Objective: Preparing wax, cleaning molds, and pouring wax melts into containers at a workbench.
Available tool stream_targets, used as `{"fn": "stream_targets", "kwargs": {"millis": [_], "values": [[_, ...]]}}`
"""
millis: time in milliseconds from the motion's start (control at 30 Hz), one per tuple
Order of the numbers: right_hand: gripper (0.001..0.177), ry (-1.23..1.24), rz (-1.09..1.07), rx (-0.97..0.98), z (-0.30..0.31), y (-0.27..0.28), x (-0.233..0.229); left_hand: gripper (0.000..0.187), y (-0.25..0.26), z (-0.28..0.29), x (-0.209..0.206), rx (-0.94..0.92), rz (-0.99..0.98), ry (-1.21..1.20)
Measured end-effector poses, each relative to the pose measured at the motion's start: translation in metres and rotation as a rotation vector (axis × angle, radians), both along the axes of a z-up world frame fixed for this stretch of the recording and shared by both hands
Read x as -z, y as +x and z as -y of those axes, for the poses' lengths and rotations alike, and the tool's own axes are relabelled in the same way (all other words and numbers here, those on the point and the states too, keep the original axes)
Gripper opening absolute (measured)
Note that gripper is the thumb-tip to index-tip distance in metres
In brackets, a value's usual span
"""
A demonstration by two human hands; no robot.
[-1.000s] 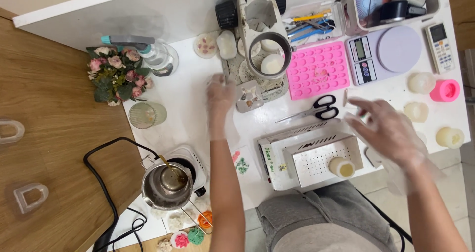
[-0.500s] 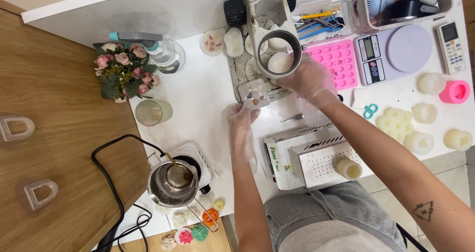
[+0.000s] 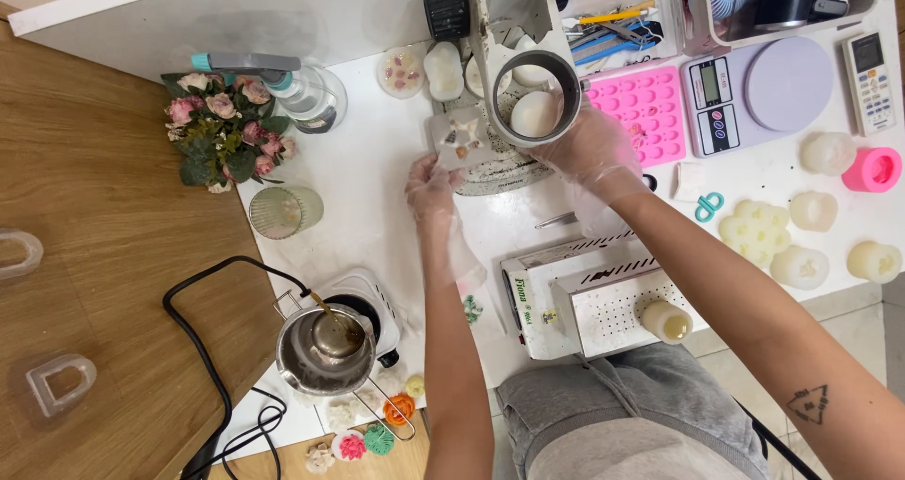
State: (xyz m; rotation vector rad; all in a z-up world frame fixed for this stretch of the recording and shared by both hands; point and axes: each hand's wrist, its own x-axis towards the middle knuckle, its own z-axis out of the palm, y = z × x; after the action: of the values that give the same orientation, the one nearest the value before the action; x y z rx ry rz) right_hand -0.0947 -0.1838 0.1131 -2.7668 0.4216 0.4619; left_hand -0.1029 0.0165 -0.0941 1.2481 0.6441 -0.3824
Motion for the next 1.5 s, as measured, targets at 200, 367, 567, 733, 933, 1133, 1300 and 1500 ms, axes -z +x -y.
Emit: {"fn": "stream_targets", "kwargs": {"millis": [200,367,567,733,933,1133,1300,1500], "values": [[0.079,0.002,-0.046,0.02,0.004,0.001,0.008,0.028,0.016,0.004,0.018,0.002,0.113,0.021],[0.077,0.043,-0.09,0.038,-0.005,0.008,0.01,0.028,0.009,0.008,0.016,-0.05,0.109,0.004],[0.066,0.047,0.15,-0.047,-0.01,0.003,0.042,0.031,0.007,0.005,0.027,0.027,0.205,0.132],[0.074,0.019,0.205,-0.079,-0.015,0.002,0.031,0.029,0.01,0.004,-0.004,0.05,0.103,0.142],[0.092,0.033,-0.013,-0.115,0.006,-0.003,-0.01,0.04,0.008,-0.004,0.022,0.068,0.17,0.01],[0.072,0.106,-0.256,-0.146,0.048,-0.035,-0.09,0.04,0.013,-0.006,0.021,0.109,0.17,0.092],[0.06,0.191,-0.024,0.066,0.106,-0.118,-0.114,0.049,0.008,-0.024,0.092,0.211,0.467,0.763],[0.053,0.343,-0.069,0.351,0.111,-0.224,-0.142,0.041,-0.005,-0.027,-0.031,0.153,0.188,0.577]]}}
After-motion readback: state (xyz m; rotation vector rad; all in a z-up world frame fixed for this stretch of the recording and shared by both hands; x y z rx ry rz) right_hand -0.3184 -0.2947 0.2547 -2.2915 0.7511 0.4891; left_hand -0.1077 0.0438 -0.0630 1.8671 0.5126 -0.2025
